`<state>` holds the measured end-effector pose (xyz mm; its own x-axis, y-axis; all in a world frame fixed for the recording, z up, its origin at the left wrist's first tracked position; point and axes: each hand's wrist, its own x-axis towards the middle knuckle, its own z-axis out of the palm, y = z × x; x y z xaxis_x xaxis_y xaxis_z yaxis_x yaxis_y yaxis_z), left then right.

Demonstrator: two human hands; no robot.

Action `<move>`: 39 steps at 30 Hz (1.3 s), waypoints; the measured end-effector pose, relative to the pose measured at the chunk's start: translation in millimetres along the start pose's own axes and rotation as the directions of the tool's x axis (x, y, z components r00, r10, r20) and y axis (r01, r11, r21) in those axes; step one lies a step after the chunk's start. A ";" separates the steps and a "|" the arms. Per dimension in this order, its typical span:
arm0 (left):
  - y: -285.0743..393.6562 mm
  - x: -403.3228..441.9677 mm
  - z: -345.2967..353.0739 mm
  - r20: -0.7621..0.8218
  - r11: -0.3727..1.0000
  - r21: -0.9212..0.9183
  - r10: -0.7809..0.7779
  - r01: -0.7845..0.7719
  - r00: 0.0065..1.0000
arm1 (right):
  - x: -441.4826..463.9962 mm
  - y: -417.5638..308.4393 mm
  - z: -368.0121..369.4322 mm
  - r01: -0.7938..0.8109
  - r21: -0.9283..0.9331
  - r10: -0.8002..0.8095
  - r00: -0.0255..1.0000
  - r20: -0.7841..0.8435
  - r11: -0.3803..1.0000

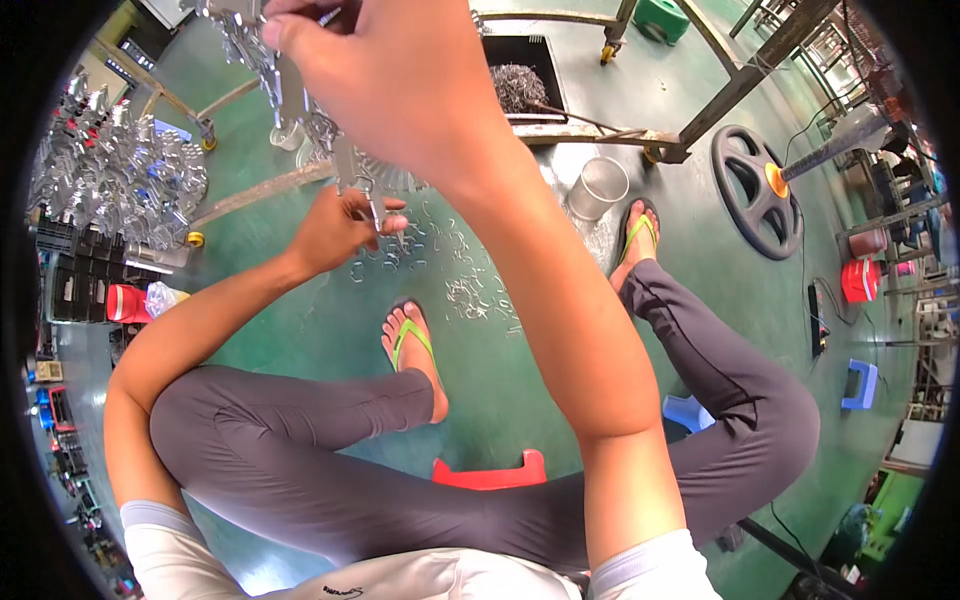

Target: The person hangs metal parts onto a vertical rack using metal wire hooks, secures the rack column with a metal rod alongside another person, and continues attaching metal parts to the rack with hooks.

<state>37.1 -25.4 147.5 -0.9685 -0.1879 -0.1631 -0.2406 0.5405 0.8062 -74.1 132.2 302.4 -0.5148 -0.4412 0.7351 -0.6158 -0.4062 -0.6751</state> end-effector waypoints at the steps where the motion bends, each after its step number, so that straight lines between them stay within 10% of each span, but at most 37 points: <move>1: -4.7 0.1 3.2 -0.013 0.999 -0.047 -0.002 0.001 1.000 | 0.4 1.2 0.5 -0.006 0.009 0.006 1.000 0.002 1.000; 4: -10.0 2.2 7.6 -0.019 1.000 -0.018 0.011 -0.011 1.000 | 1.9 5.0 1.7 -0.034 0.039 0.034 0.999 0.004 0.999; 9: -14.7 10.4 10.0 -0.036 0.999 0.047 -0.019 0.021 0.999 | -17.2 25.4 -49.7 -0.070 -0.527 0.205 0.958 0.202 0.847; 14: -25.5 11.3 11.6 -0.060 0.995 -0.088 -0.047 0.041 0.997 | -135.7 166.8 -97.0 -0.550 -0.772 0.903 0.425 0.068 0.317; 19: -41.5 13.2 13.9 -0.098 0.959 -0.268 -0.120 0.090 0.988 | -292.8 317.2 -88.8 -0.531 -0.841 0.935 0.341 -0.101 0.104; 21: -45.9 12.8 13.8 -0.120 0.951 -0.298 -0.121 0.081 0.985 | -295.6 309.6 -74.5 -0.610 -0.792 0.966 0.216 -0.140 0.022; 30: -53.8 8.7 14.4 -0.163 0.977 -0.197 -0.117 0.084 0.980 | -299.9 309.4 -36.7 -0.548 -0.814 0.907 0.219 -0.360 -0.191; 36: -57.6 5.7 14.1 -0.179 0.969 -0.248 -0.024 -0.021 0.984 | -269.6 267.7 -27.9 -0.602 -0.788 0.829 0.502 -0.245 0.131; 39: -59.7 2.9 15.4 -0.170 0.973 -0.227 -0.001 -0.038 0.985 | -237.1 213.9 -7.9 -0.635 -0.472 0.662 0.737 -0.133 0.612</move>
<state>47.7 -45.6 90.1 -0.9434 -0.3253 -0.0646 -0.1826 0.3469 0.9200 -88.5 156.2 -15.8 -0.8668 -0.4879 0.1031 -0.3314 0.4091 -0.8502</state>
